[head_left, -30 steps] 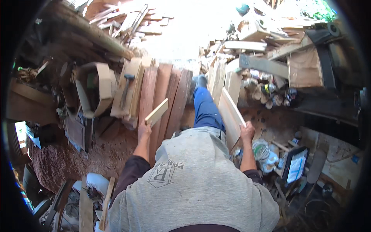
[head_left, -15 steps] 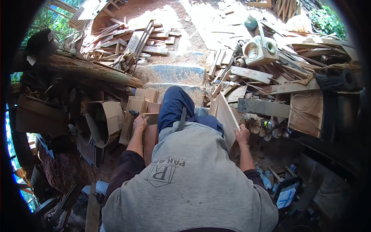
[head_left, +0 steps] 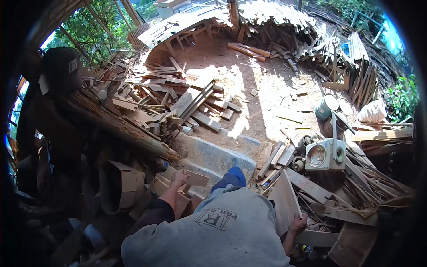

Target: The person assembles a wooden structure by using a pneumatic nail gun to join pieces of wood, marks measurements with a pencil, and luego positions boards on a table saw to make cuts.

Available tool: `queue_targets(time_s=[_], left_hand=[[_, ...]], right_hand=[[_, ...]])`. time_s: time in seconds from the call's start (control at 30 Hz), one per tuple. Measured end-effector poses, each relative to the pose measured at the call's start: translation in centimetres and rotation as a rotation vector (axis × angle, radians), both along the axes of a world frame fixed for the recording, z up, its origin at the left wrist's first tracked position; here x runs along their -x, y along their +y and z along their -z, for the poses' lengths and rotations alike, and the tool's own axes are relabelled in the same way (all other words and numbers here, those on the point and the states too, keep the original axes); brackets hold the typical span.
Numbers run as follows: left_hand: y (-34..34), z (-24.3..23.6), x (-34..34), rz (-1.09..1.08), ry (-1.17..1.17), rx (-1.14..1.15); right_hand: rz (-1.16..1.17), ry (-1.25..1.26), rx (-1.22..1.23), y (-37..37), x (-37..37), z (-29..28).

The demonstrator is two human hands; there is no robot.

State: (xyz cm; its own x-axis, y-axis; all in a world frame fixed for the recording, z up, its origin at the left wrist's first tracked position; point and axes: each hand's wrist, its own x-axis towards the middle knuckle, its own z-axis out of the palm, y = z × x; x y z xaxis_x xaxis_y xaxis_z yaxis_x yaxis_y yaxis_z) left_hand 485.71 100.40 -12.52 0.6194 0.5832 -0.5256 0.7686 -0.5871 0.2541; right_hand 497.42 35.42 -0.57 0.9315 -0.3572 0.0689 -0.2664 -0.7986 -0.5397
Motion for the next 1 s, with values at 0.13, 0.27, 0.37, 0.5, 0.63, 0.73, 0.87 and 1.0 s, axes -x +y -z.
queue_targets(time_s=[0.13, 0.27, 0.37, 0.5, 0.63, 0.73, 0.87, 1.0], left_hand=[[2.7, 11.5, -9.8, -0.103, 0.063, 0.089], [6.8, 21.8, -15.6, 0.182, 0.318, -0.170], [5.4, 23.0, -23.8, 0.037, 0.030, -0.302], [7.9, 19.3, -40.0, -1.202, -0.616, 0.607], [12.6, 18.6, -51.0, -1.113, -1.036, 1.091], [13.0, 18.5, -60.0, -1.089, -1.301, 1.346], [16.7, 13.8, -74.9, -0.783, -1.491, 1.559], [24.6, 13.3, -89.0, -0.585, -1.557, 1.131]], right_hand=[[0.039, 0.080, 0.093, 5.3, -17.9, 3.9], [-0.176, -0.028, 0.033, 11.4, -30.9, 10.1], [-0.059, -0.092, -0.077, 11.9, -39.4, 8.9], [-0.050, -0.209, -0.090, 14.1, -55.4, 5.8], [-0.038, -0.477, -0.657, 18.6, -75.0, 11.9], [-0.024, -0.503, -0.911, 27.4, -86.0, 14.4], [-0.117, -0.377, -1.186, 38.6, -98.8, 15.2], [-0.401, -0.179, -1.617, 48.6, -112.9, 16.3]])
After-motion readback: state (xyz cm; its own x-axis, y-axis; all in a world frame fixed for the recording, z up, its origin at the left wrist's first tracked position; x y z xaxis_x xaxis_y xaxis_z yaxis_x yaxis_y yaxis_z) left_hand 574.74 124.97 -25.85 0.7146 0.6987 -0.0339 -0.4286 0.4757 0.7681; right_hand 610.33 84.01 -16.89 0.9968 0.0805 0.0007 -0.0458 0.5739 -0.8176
